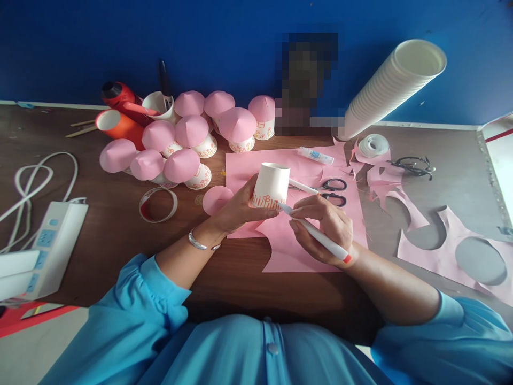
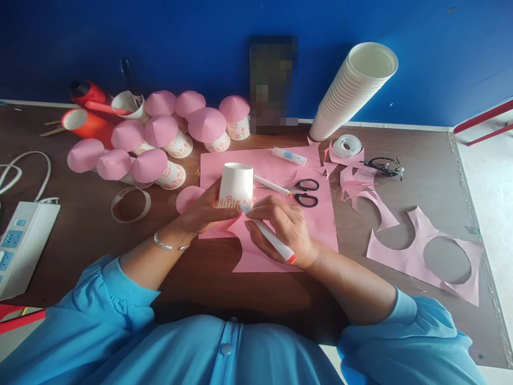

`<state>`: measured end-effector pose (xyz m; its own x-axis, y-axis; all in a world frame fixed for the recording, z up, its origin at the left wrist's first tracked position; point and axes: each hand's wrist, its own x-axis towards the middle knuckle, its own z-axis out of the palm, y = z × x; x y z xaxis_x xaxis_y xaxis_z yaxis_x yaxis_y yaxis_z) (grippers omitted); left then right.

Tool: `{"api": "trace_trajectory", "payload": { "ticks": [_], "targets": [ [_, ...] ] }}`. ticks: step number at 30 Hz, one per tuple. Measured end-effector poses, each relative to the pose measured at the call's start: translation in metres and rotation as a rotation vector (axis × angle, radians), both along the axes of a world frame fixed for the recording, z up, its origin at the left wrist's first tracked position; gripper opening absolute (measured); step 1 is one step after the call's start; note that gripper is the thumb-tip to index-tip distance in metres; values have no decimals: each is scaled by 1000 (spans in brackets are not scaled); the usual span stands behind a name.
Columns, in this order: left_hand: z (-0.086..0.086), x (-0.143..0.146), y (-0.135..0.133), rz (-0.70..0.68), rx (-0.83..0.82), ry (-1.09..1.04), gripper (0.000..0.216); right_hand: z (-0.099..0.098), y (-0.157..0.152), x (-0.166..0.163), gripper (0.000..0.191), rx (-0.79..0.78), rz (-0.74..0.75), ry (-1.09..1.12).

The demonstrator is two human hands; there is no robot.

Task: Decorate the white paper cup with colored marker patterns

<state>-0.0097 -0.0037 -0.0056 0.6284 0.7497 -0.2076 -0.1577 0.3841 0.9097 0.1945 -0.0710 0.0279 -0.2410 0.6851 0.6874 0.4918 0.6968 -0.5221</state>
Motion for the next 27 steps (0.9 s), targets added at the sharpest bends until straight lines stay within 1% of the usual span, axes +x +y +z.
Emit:
{"api": "trace_trajectory", "payload": {
  "ticks": [4, 9, 18, 27],
  "targets": [
    [2, 1, 0, 7, 5, 10, 71, 0, 0, 0, 26, -9, 3, 5],
    [3, 1, 0, 13, 12, 28, 69, -1, 1, 1, 31, -8, -6, 11],
    [3, 1, -1, 22, -23, 18, 70, 0, 0, 0, 26, 11, -52, 1],
    [1, 1, 0, 18, -15, -1, 69, 0, 0, 0, 25, 12, -41, 1]
  ]
}}
